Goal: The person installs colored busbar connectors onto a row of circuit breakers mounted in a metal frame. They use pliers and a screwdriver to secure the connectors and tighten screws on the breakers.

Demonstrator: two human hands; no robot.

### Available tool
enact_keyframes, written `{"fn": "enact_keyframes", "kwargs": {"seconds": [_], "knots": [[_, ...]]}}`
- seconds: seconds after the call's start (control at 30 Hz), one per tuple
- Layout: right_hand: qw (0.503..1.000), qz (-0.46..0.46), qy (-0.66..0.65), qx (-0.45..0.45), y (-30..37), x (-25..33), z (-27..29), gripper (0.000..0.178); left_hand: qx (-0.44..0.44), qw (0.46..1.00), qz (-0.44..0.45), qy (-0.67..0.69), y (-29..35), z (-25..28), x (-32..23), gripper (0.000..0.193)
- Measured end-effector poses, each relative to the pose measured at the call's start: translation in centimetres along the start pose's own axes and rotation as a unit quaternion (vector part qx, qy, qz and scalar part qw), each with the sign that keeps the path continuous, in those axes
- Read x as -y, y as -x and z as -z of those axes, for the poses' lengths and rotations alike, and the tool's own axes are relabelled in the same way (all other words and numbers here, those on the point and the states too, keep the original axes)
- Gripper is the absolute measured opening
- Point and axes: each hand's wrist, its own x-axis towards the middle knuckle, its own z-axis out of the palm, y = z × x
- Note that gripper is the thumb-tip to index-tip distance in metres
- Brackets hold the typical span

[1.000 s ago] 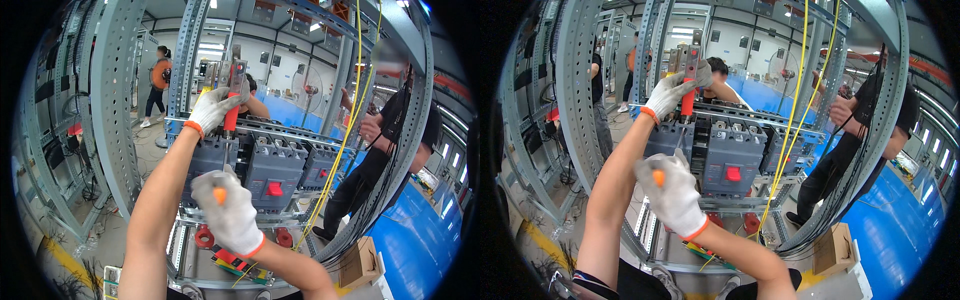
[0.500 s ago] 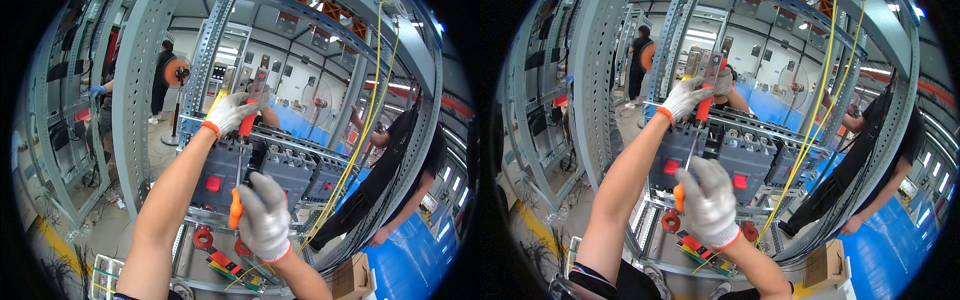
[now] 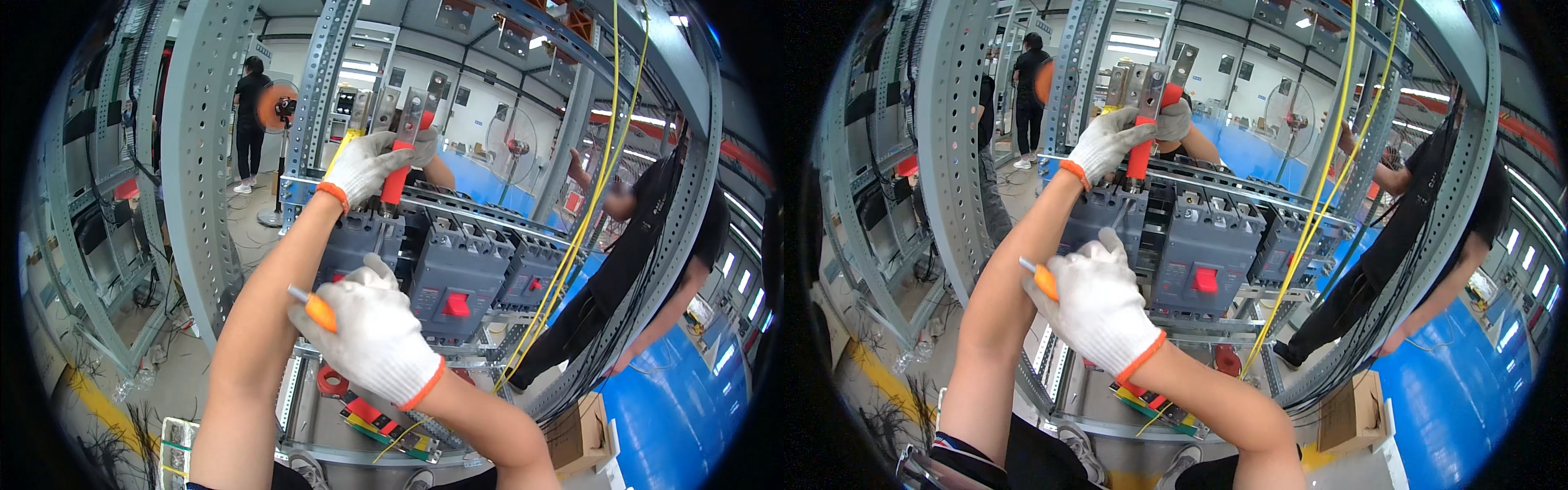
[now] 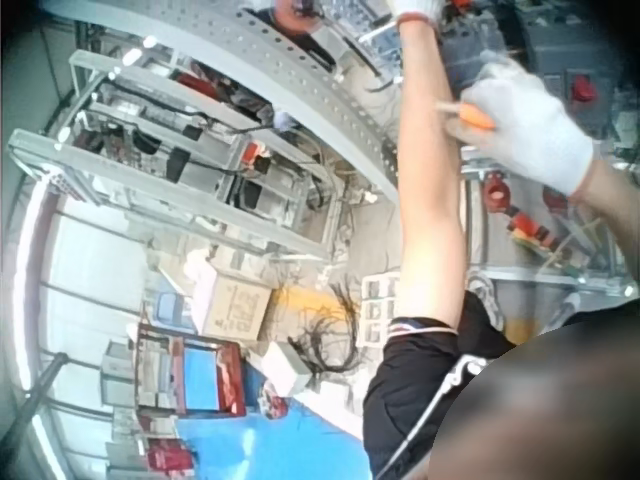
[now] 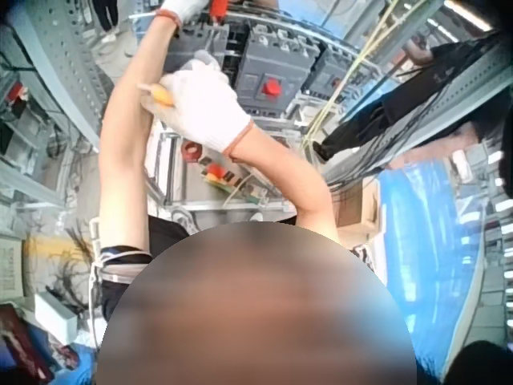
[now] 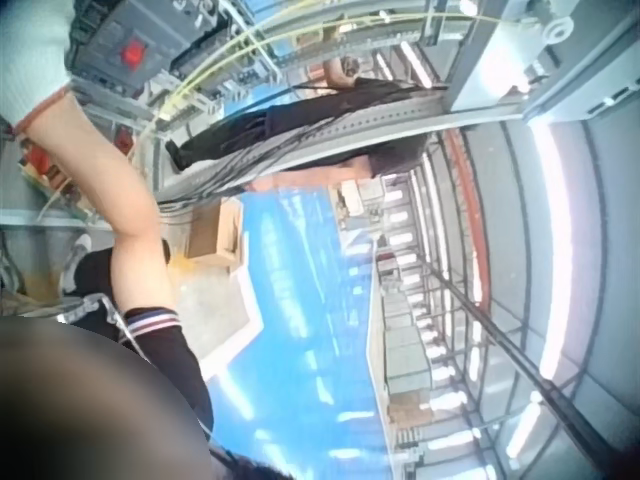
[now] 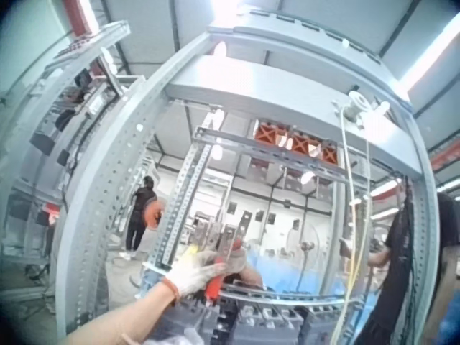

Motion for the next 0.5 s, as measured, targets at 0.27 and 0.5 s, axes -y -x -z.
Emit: {"fn": "enact_keyframes", "kwargs": {"seconds": [0.27,0.5], "knots": [[0.730,-0.074,-0.593,-0.333,4.0,-3.9,-3.7,0.022,0.006,0.999,0.035,-0.015,0.5,0.0,-1.4,0.050],[0.826,-0.132,-0.309,-0.453,5.5,-4.3,-3.1,0.084,0.036,0.992,0.062,0.101,1.6,-0.3,-4.3,0.047]]}}
